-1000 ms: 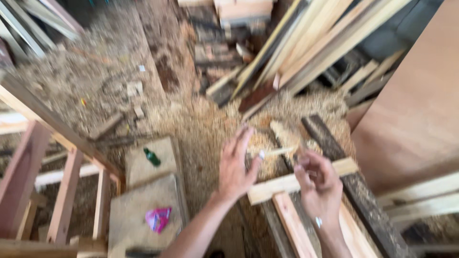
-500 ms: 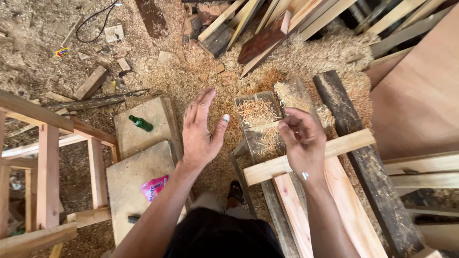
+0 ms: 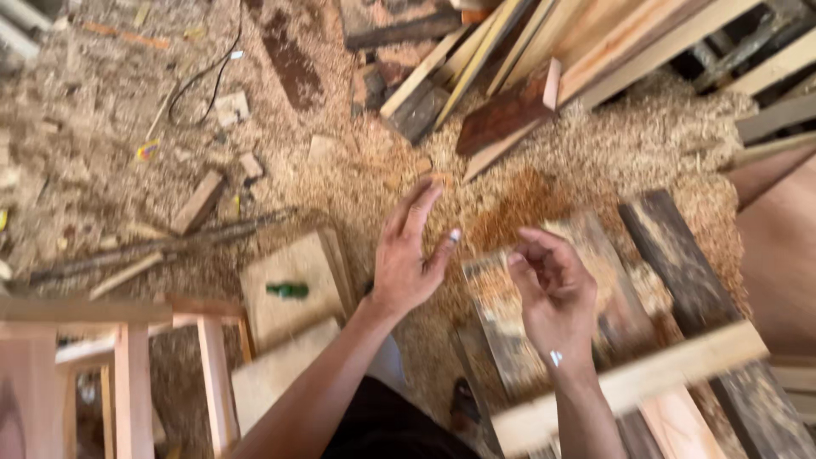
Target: The person cuts a wooden plank with a hand saw, applies glue to its end, and joins it to a frame on a workbench. They then hammer nails to secure the joint and trim the protruding end of the plank with the saw.
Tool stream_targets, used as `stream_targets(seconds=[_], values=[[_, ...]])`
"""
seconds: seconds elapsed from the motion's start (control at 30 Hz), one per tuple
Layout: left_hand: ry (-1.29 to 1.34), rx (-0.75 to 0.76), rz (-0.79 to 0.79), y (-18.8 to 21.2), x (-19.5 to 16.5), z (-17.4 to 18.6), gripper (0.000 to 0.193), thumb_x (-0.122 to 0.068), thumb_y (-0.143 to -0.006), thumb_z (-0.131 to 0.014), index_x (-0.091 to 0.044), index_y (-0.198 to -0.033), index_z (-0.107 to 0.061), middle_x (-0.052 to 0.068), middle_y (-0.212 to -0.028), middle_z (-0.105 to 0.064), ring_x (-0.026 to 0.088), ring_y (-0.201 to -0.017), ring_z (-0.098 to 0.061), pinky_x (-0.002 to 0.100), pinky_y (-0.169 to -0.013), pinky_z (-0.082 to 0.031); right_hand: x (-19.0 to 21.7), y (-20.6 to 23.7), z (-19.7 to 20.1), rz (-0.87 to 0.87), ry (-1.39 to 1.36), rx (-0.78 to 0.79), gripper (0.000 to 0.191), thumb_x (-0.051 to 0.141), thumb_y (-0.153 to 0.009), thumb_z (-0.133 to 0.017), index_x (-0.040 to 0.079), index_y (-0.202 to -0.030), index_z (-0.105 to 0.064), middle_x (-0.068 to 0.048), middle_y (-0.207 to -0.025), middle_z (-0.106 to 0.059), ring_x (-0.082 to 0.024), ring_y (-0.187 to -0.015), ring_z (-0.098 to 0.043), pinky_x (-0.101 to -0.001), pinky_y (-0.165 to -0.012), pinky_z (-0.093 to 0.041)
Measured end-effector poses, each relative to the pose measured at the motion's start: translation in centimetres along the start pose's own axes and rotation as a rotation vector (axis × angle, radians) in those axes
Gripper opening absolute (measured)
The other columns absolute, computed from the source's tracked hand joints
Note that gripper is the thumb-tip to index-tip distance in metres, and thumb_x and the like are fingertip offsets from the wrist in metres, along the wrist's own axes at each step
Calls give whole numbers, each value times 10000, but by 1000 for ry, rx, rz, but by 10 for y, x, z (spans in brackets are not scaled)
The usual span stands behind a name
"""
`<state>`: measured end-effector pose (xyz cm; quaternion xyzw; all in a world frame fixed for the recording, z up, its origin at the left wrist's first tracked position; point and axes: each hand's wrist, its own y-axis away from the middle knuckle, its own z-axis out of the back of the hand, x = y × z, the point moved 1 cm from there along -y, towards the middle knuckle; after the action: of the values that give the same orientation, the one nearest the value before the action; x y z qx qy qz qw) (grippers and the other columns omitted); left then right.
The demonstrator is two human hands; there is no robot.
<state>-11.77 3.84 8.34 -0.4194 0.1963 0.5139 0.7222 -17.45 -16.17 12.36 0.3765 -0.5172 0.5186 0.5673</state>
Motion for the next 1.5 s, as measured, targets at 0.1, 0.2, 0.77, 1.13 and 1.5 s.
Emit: stream_targets(seconds=[0.1,0.2,0.77,1.13,1.5], values=[[-27,15,-34,-63,49,17,655,-282,-1002,-618,-173,-1568,-307,194,-1610,-416,394,-1387,-551,532,-985,-559,-3,-56,-48,-6,33,-45,314,7,-941,-682,42,-1253,-660,-89,-1001,-744,-133,-876,-716,-263,-727,-619],[39,71,109,-103,82,46,681,-273,-967,-642,-159,-1543,-297,208,-1599,-407,391,-1300,-603,472,-844,-613,6,-102,-95,-116,-5,-45,340,36,-930,-680,39,-1268,-647,-106,-1010,-745,-153,-886,-727,-309,-715,-648],[8,-38,199,-303,198,92,625,-390,-1004,-489,-94,-1537,-351,269,-1554,-458,306,-898,-767,327,-520,-600,38,-308,-191,-183,156,99,460,139,-931,-671,145,-1388,-616,-97,-887,-772,-121,-565,-588,-244,-467,-533],[-40,-5,109,-478,318,76,694,-308,-946,-599,-75,-1554,-359,293,-1523,-435,360,-1035,-712,371,-676,-664,12,-454,-264,-269,-116,44,491,58,-893,-693,59,-1376,-611,-90,-932,-732,-127,-778,-649,-256,-653,-564],[214,-1,585,-702,588,38,583,-346,-1005,-544,-77,-1511,-433,151,-1497,-532,307,-1267,-602,453,-1058,-479,-62,-676,-438,-539,-249,-46,467,8,-878,-681,-37,-1339,-622,-124,-868,-713,-166,-714,-627,-325,-636,-536]])
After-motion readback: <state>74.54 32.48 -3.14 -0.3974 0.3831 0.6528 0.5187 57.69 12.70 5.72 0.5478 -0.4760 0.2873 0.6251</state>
